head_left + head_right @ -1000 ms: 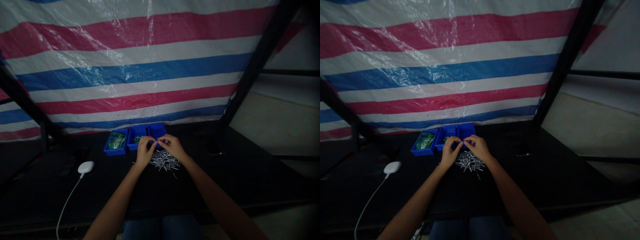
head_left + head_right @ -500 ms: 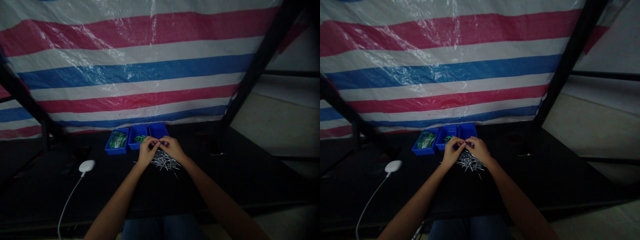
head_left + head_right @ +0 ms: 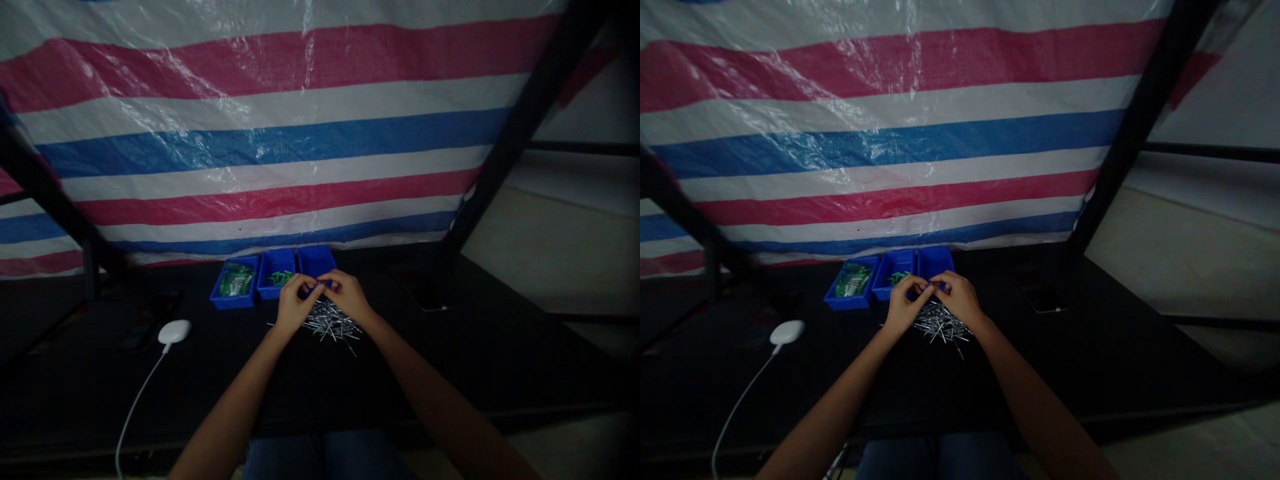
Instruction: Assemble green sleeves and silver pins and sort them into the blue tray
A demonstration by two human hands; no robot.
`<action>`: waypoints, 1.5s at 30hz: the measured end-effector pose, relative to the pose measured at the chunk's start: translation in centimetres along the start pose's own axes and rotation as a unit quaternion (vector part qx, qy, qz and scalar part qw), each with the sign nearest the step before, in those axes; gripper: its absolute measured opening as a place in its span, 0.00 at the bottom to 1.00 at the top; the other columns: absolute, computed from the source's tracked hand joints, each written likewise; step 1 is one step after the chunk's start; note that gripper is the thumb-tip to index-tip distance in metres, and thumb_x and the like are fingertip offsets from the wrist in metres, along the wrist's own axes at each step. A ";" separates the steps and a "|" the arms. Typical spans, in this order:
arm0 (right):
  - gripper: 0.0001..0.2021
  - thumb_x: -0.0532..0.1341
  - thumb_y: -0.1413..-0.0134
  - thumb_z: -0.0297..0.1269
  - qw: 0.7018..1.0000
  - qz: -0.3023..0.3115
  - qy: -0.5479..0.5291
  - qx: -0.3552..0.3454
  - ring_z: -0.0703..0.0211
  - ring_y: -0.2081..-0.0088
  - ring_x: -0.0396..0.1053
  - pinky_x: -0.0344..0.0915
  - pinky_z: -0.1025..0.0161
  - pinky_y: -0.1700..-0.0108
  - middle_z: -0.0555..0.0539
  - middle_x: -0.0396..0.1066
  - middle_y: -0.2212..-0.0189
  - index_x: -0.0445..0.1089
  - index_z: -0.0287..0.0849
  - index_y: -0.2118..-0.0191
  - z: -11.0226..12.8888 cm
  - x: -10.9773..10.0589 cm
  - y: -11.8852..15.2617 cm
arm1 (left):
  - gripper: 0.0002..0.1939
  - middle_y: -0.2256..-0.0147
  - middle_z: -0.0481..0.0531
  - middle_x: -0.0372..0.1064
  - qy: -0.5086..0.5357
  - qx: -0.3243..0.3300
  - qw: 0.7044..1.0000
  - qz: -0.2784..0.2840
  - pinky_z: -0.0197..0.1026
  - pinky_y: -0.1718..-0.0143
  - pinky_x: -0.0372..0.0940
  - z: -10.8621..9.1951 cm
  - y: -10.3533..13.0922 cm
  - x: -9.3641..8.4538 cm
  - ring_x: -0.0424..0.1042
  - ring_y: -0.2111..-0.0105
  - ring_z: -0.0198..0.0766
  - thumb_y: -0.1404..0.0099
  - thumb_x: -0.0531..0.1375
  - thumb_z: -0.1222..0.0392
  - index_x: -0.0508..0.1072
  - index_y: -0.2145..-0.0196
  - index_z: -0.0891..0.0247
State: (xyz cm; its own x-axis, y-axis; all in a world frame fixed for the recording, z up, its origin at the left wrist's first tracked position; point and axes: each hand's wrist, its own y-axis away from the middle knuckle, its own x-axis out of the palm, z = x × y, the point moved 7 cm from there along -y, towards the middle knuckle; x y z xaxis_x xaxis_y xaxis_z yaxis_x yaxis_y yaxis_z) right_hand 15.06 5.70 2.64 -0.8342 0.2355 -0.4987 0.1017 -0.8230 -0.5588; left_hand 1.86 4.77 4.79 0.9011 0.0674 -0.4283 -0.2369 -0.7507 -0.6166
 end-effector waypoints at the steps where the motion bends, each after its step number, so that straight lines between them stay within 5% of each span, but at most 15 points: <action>1: 0.07 0.59 0.51 0.35 1.000 -0.004 -0.001 0.001 0.65 0.76 0.63 0.59 0.68 0.72 0.49 0.70 0.72 0.73 0.44 0.65 0.0 -0.1 0.0 | 0.08 0.72 0.49 0.65 -0.002 -0.003 1.000 0.002 0.38 0.68 0.60 0.1 0.0 0.0 0.64 0.72 0.34 0.41 0.58 0.55 0.70 0.71 0.63; 9: 0.08 0.59 0.53 0.34 0.999 -0.025 -0.026 0.012 0.66 0.77 0.62 0.59 0.68 0.73 0.49 0.71 0.71 0.73 0.43 0.65 -0.1 -0.4 -0.1 | 0.10 0.73 0.50 0.66 -0.023 0.005 0.999 0.021 0.38 0.68 0.61 0.3 0.1 0.3 0.65 0.72 0.35 0.39 0.56 0.55 0.71 0.72 0.63; 22: 0.15 0.63 0.56 0.40 0.966 -0.018 -0.244 0.085 0.64 0.76 0.66 0.62 0.66 0.74 0.45 0.73 0.68 0.73 0.39 0.61 -1.0 0.1 -0.3 | 0.08 0.73 0.50 0.66 -0.056 0.020 0.998 0.032 0.38 0.68 0.61 0.2 0.2 0.5 0.65 0.71 0.36 0.39 0.56 0.57 0.73 0.70 0.62; 45: 0.12 0.65 0.58 0.42 0.976 -0.033 -0.209 0.058 0.62 0.75 0.67 0.62 0.66 0.73 0.45 0.74 0.71 0.73 0.39 0.68 -0.1 -0.3 -0.2 | 0.07 0.72 0.49 0.70 -0.152 0.035 0.988 0.009 0.43 0.63 0.55 0.0 0.3 0.1 0.67 0.69 0.38 0.39 0.57 0.57 0.72 0.70 0.61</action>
State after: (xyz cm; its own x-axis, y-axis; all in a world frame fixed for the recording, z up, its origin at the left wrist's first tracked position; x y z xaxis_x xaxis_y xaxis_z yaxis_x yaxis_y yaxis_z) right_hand 15.35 5.86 2.90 -0.9876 0.0775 -0.1364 -0.0009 -0.8723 -0.4889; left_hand 1.84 4.57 4.56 0.7485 0.2568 -0.6114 -0.2852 -0.7077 -0.6464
